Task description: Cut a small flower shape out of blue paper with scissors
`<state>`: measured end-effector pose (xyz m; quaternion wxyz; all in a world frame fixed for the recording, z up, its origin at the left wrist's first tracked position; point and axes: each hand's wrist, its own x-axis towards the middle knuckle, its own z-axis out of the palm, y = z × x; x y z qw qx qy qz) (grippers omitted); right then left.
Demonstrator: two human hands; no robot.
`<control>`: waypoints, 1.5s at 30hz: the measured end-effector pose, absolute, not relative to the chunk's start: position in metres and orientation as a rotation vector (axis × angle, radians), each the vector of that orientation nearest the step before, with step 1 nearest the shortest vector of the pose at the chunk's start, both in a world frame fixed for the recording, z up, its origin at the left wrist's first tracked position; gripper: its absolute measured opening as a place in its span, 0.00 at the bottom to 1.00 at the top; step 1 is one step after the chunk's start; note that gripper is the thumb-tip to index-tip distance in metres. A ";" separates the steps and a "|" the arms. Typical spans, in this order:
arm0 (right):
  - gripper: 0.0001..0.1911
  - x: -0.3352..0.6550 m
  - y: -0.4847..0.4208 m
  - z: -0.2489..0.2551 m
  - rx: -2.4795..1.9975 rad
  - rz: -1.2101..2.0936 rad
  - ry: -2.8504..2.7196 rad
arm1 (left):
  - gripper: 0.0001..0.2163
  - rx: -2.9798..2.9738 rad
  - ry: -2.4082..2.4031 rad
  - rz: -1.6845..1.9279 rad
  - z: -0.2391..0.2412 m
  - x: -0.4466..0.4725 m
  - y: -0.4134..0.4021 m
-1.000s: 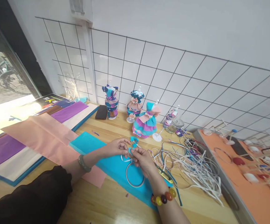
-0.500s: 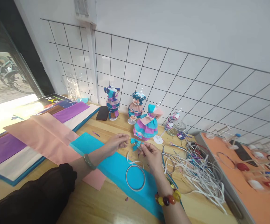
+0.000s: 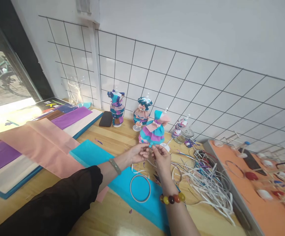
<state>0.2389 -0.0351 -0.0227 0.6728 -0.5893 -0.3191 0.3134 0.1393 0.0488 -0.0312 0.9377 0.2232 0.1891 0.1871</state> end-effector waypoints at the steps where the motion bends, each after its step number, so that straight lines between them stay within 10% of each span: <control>1: 0.20 0.239 -0.033 -0.022 -1.326 0.694 -0.720 | 0.10 0.441 0.373 0.382 -0.031 0.140 0.048; 28: 0.17 0.262 -0.108 0.019 -1.390 0.797 -0.683 | 0.09 0.853 0.633 0.423 -0.004 0.076 0.054; 45: 0.14 0.195 -0.161 -0.056 -1.821 0.214 -2.169 | 0.09 1.929 0.725 0.074 0.007 -0.031 0.023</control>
